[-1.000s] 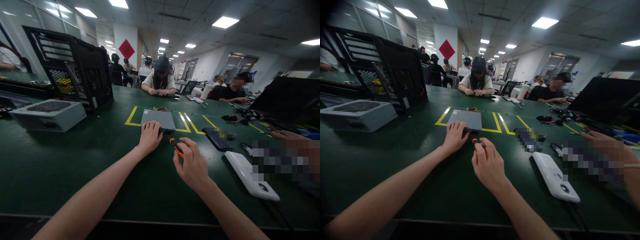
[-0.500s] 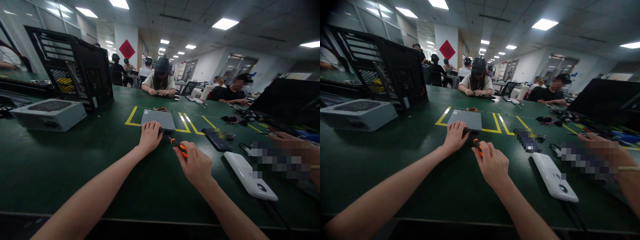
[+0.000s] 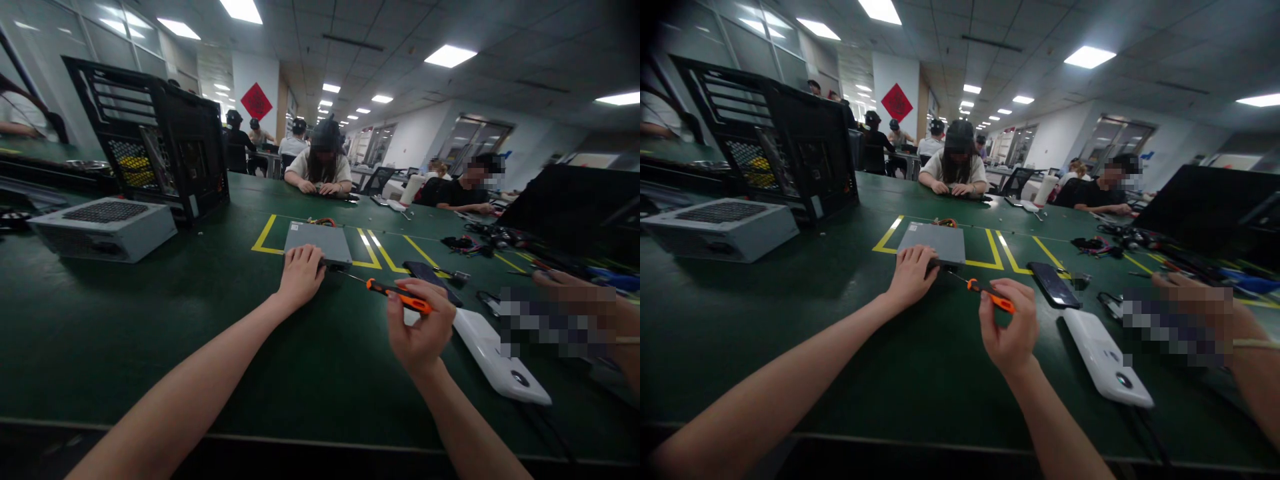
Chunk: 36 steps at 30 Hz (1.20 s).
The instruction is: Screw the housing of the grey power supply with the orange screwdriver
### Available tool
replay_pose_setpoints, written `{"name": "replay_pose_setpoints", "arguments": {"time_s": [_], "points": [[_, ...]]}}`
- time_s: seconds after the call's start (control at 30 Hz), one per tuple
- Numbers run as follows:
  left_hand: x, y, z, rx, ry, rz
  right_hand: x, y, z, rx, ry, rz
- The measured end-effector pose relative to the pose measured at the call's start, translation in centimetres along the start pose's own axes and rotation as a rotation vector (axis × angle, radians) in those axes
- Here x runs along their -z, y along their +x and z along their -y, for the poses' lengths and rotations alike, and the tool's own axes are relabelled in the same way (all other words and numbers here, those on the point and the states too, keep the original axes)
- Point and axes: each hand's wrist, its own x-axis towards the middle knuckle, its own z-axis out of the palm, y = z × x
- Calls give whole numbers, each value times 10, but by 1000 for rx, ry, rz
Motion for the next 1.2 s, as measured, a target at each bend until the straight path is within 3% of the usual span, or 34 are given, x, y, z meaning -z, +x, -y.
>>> {"name": "replay_pose_setpoints", "arguments": {"time_s": [0.1, 0.17, 0.23, 0.37, 0.43, 0.5, 0.73, 0.9, 1.2], "points": [[12, -2, 7, -24, -59, -61, -1, -2, -6, -97, -15, -14], [24, -5, 15, 36, -88, -139, -4, -6, -10, -168, 9, -3], [35, -9, 24, 100, -139, -139, -8, -11, -11, -214, 67, 9], [46, -24, 46, 64, -211, 212, -16, -9, -4, -176, 63, 120], [45, -31, 53, 53, -198, 359, -22, -2, 2, -138, 11, 209], [40, -35, 56, 27, -168, 417, -31, 6, 7, -128, -34, 287], [18, -33, 33, -210, 83, 444, -54, 7, 9, -274, -53, 357], [10, -30, 27, -212, 167, 469, -48, 1, 14, -341, 4, 389], [17, -29, 29, -150, 68, 463, -43, -1, 15, -403, 18, 348]]}}
